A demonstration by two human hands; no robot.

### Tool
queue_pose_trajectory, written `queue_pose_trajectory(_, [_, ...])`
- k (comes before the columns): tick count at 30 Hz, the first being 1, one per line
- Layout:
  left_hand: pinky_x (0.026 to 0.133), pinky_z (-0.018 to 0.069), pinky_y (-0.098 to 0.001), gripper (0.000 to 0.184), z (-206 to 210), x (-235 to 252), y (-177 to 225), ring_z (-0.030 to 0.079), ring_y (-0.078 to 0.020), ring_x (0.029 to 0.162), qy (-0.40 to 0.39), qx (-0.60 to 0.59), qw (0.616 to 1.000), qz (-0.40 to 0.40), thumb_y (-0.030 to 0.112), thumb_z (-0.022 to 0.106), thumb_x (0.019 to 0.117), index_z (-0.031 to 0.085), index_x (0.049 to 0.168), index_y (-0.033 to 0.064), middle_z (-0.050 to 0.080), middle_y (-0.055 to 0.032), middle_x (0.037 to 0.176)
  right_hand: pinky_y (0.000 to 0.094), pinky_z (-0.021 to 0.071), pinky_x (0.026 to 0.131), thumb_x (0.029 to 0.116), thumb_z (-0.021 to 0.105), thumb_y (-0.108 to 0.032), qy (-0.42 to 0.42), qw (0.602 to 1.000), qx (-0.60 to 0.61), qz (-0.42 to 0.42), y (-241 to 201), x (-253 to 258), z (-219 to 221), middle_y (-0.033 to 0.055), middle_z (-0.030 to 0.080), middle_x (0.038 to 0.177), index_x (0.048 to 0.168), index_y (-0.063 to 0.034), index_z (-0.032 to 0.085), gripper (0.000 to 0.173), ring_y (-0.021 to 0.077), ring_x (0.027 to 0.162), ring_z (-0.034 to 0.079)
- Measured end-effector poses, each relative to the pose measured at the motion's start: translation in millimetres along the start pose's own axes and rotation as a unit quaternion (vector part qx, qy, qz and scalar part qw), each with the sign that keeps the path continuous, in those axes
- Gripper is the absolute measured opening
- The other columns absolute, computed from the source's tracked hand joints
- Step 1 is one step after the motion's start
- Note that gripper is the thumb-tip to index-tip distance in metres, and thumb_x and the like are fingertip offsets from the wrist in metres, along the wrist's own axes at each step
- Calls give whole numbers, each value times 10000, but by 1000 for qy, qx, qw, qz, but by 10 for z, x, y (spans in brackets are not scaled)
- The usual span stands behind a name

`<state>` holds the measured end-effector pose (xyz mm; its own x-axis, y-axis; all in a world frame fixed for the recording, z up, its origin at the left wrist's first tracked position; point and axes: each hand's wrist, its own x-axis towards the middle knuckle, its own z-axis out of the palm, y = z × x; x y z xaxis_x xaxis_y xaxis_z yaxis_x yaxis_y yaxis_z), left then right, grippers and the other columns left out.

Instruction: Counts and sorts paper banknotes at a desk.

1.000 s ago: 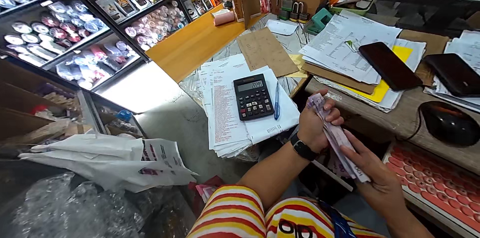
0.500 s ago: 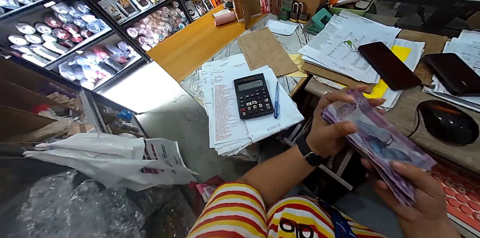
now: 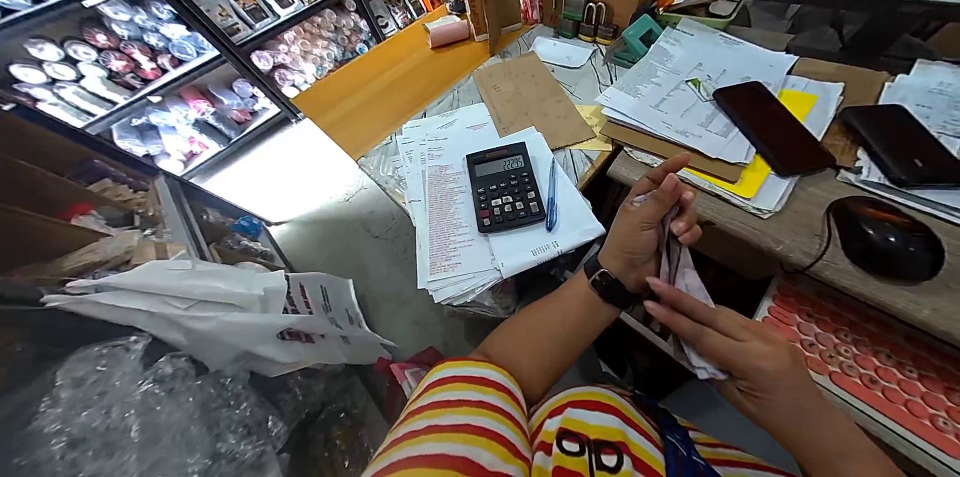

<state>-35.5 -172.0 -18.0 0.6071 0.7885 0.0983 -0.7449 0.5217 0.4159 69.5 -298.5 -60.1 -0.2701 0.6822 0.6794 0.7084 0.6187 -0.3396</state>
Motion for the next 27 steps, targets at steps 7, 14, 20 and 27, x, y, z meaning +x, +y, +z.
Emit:
queue_pose_trajectory(7, [873, 607, -334, 842, -171, -129, -132, 713, -180, 1087, -16, -24, 999, 20, 595, 806, 758, 415, 1444, 300, 679, -19, 1309, 229, 634, 740, 939, 600, -58, 127, 781, 555, 258, 134, 136, -117, -69, 685, 1338, 1236, -271, 740, 391, 73, 1002, 731])
queue_pose_trajectory(14, [801, 632, -310, 777, -231, -88, -146, 746, -112, 854, -45, 17, 998, 41, 426, 904, 701, 533, 1378, 344, 758, 62, 967, 314, 656, 672, 879, 731, -96, 195, 669, 637, 329, 99, 149, 64, 30, 728, 1252, 1434, -163, 516, 599, 176, 985, 758])
queue_pose_trajectory(20, [839, 626, -308, 759, -240, -49, -76, 743, -119, 926, -28, 5, 997, 70, 434, 889, 719, 537, 1383, 326, 741, 54, 1104, 317, 648, 826, 911, 751, -351, 161, 746, 583, 277, 148, -104, 63, -26, 715, 1263, 1468, -170, 478, 647, 127, 1044, 734])
queue_pose_trajectory(27, [782, 613, -255, 817, -224, -33, -74, 699, -59, 799, -60, 122, 983, 125, 342, 878, 786, 406, 1452, 302, 698, 96, 951, 238, 634, 688, 990, 613, -45, 190, 664, 623, 368, 77, -69, 156, 34, 785, 963, 1056, -120, 733, 156, 92, 778, 754])
